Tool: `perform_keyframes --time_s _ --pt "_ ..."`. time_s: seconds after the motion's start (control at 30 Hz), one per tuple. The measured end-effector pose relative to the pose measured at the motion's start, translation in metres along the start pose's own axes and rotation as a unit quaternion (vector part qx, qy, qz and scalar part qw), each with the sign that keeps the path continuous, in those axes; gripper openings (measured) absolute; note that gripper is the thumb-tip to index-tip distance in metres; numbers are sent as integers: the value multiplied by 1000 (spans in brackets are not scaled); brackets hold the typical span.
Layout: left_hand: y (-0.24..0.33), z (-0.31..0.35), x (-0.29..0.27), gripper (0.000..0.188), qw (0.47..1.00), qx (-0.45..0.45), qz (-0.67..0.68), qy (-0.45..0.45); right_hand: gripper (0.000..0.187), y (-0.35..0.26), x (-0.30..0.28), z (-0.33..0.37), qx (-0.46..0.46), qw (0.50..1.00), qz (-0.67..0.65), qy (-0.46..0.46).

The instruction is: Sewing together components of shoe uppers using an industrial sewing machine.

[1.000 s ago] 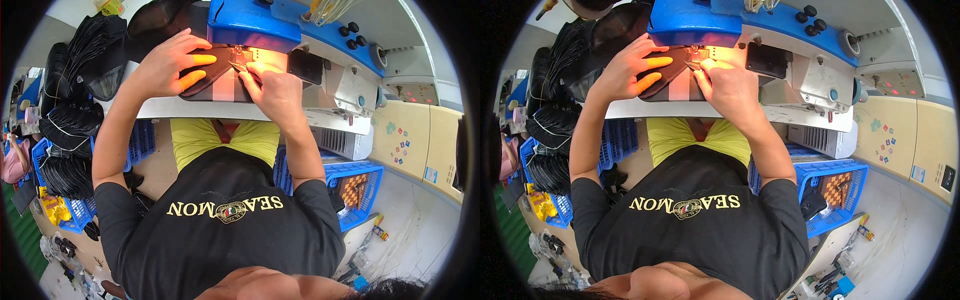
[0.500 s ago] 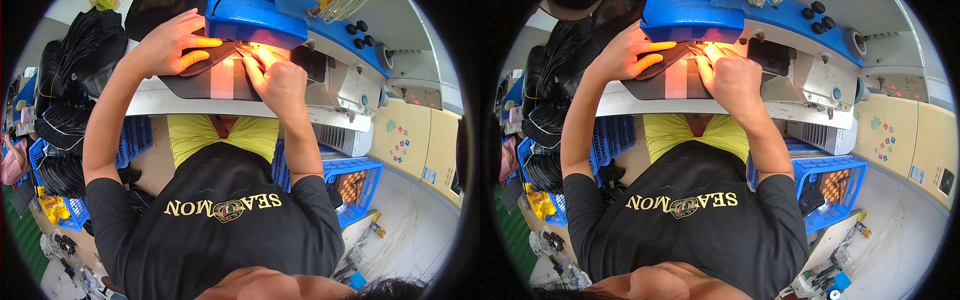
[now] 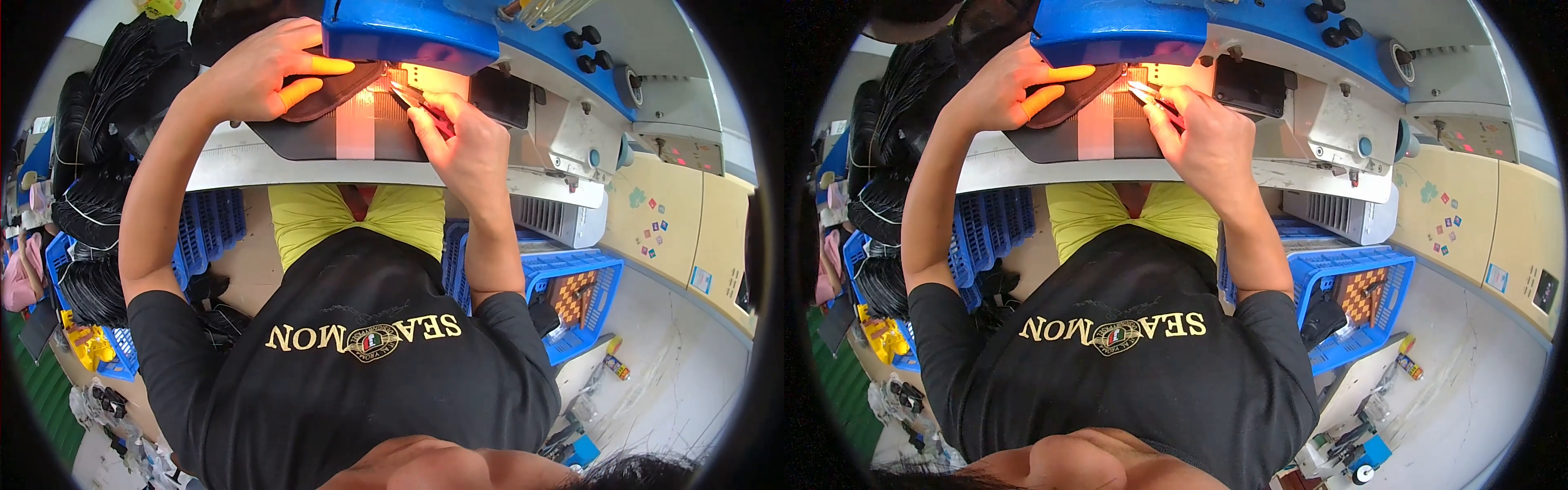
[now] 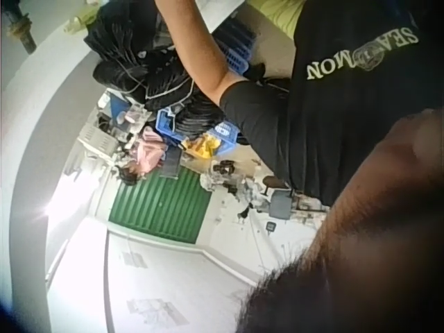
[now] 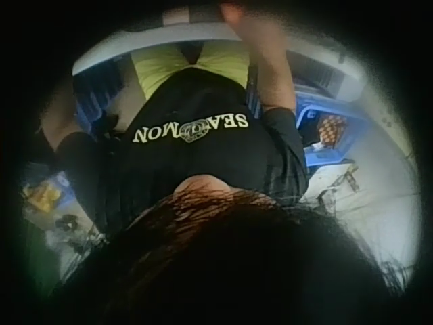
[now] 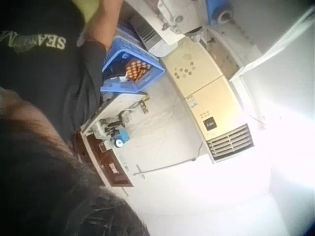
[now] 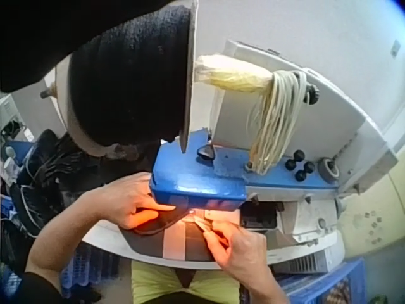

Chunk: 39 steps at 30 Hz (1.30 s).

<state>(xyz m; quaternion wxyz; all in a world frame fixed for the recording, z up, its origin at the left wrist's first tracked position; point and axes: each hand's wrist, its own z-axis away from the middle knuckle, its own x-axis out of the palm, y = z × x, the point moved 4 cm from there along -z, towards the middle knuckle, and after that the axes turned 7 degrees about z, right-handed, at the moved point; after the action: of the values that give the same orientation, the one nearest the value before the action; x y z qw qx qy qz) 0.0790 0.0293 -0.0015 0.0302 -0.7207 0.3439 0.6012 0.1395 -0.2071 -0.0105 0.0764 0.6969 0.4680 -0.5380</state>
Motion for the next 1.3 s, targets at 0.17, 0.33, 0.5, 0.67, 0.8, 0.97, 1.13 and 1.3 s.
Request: perform_keyframes --time_s 0.17,0.33,0.5,0.67,0.8,0.97,1.13,1.3 --pt "-1 0 1 35 1000 7 -9 3 22 -1 0 2 -11 1000 -4 6" --pt "4 -1 0 34 1000 2 -17 2 22 -2 0 5 -28 999 -11 16" --pt "8 -3 2 33 1000 -1 -28 14 23 -9 -2 7 -53 998 -8 16" --pt "23 -3 6 32 998 -6 -52 42 21 -14 -1 8 -62 998 -9 -9" --pt "35 -4 14 31 993 -72 -74 57 22 -16 1 8 -75 997 2 -21" --pt "52 -6 29 38 984 -132 -99 73 20 -16 0 7 -72 997 -23 -3" --pt "52 -6 31 39 981 -154 -78 85 19 -14 -1 7 -68 998 -12 -10" --pt "50 -6 27 40 980 -183 -41 66 18 -8 3 5 -63 998 8 -15"
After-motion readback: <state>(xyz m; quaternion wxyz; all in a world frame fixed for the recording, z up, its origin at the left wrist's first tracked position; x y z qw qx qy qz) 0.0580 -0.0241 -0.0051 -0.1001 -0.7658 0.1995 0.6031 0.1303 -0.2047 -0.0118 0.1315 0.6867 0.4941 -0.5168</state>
